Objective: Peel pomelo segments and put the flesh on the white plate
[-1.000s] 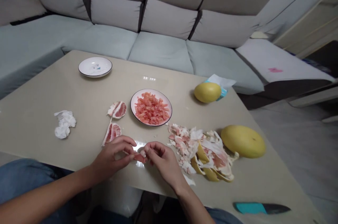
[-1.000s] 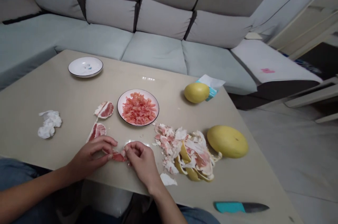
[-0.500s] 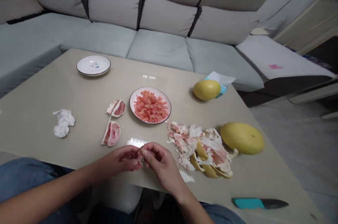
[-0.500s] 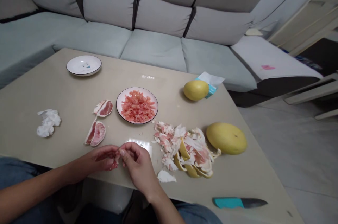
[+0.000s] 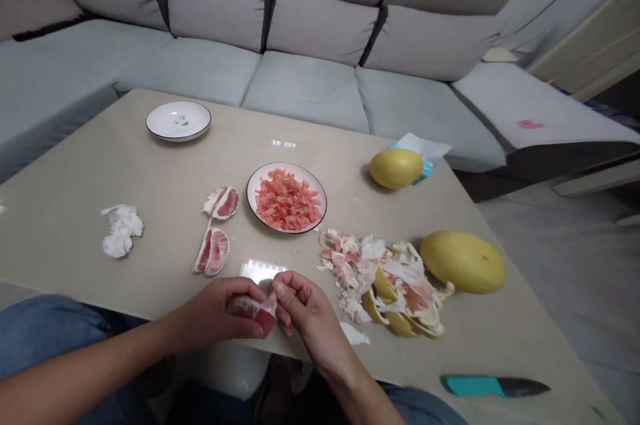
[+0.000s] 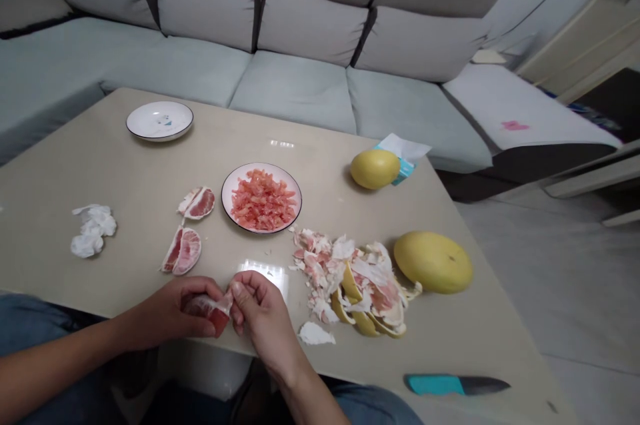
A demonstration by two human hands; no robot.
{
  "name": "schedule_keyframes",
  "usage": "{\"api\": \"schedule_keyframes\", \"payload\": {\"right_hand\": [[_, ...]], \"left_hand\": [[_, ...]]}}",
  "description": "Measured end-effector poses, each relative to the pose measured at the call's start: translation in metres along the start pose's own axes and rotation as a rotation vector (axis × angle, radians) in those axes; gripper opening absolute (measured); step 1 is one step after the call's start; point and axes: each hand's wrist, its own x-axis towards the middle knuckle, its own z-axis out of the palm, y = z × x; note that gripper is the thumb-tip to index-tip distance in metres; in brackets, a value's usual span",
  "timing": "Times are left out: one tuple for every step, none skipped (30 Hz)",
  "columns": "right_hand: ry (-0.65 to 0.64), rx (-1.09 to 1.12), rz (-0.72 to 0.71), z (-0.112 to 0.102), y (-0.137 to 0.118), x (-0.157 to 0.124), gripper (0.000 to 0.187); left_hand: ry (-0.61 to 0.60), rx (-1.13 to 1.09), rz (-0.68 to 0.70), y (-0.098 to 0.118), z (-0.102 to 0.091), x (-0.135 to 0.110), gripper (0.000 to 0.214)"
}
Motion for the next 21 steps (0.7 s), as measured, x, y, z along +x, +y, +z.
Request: {"api": "schedule_keyframes", "payload": {"right_hand": [[-0.004,0.04,0.007,0.0,0.001,0.001,0.034],[-0.006,0.073,0.011,-0.001,0.001,0.001,0.035],[-0.008,0.099,0.015,-0.001,0.001,0.002,0.035],[-0.007,0.117,0.019,-0.001,0.001,0.002,0.036],[-0.005,0.13,0.023,-0.001,0.001,0.003,0.036],[-0.001,0.14,0.026,-0.001,0.001,0.003,0.037],[0.004,0.149,0.028,-0.001,0.0,0.003,0.037],[0.009,0.153,0.026,-0.001,0.0,0.002,0.038],[0.012,0.147,0.02,-0.001,-0.001,0.002,0.037],[0.013,0.128,0.008,-0.002,-0.003,0.001,0.037],[0.009,0.091,-0.004,-0.003,-0.005,0.0,0.036],[0.009,0.043,-0.016,-0.004,-0.007,0.0,0.035],[0.009,-0.007,-0.028,-0.005,-0.009,-0.001,0.036],[0.01,-0.053,-0.044,-0.006,-0.011,-0.002,0.037],[0.008,-0.093,-0.066,-0.007,-0.013,-0.003,0.04],[0.009,-0.13,-0.091,-0.007,-0.015,-0.003,0.044],[0.009,-0.172,-0.113,-0.008,-0.016,-0.004,0.049],[0.007,-0.225,-0.13,-0.007,-0.017,-0.004,0.054],[0.002,-0.298,-0.138,-0.006,-0.018,-0.005,0.055],[-0.003,-0.382,-0.142,-0.005,-0.018,-0.005,0.052],[-0.009,-0.465,-0.144,-0.004,-0.019,-0.006,0.045]], "left_hand": [[0.003,0.01,0.004,0.001,0.0,-0.001,0.028],[0.011,0.02,0.009,0.002,0.0,-0.002,0.027],[0.02,0.026,0.014,0.003,0.0,-0.003,0.027],[0.034,0.028,0.016,0.004,0.0,-0.003,0.027],[0.047,0.031,0.017,0.005,0.0,-0.003,0.027],[0.056,0.037,0.018,0.006,0.0,-0.003,0.026],[0.062,0.049,0.018,0.006,0.0,-0.003,0.025],[0.068,0.06,0.021,0.006,0.0,-0.003,0.026],[0.074,0.059,0.028,0.006,0.0,-0.002,0.028],[0.08,0.043,0.038,0.005,0.0,-0.002,0.031],[0.086,0.017,0.048,0.004,0.0,-0.002,0.035],[0.096,-0.01,0.058,0.003,0.0,-0.002,0.037],[0.105,-0.026,0.064,0.002,0.0,-0.002,0.039],[0.115,-0.025,0.068,0.002,0.0,-0.002,0.038],[0.127,-0.006,0.069,0.001,0.0,-0.002,0.035],[0.14,0.028,0.067,0.001,0.0,-0.002,0.032],[0.15,0.066,0.062,0.002,0.001,-0.003,0.03],[0.157,0.098,0.06,0.002,0.001,-0.003,0.029],[0.164,0.123,0.063,0.002,0.001,-0.003,0.028],[0.169,0.141,0.074,0.001,0.001,-0.003,0.027],[0.173,0.156,0.088,0.001,0.001,-0.003,0.026]]}}
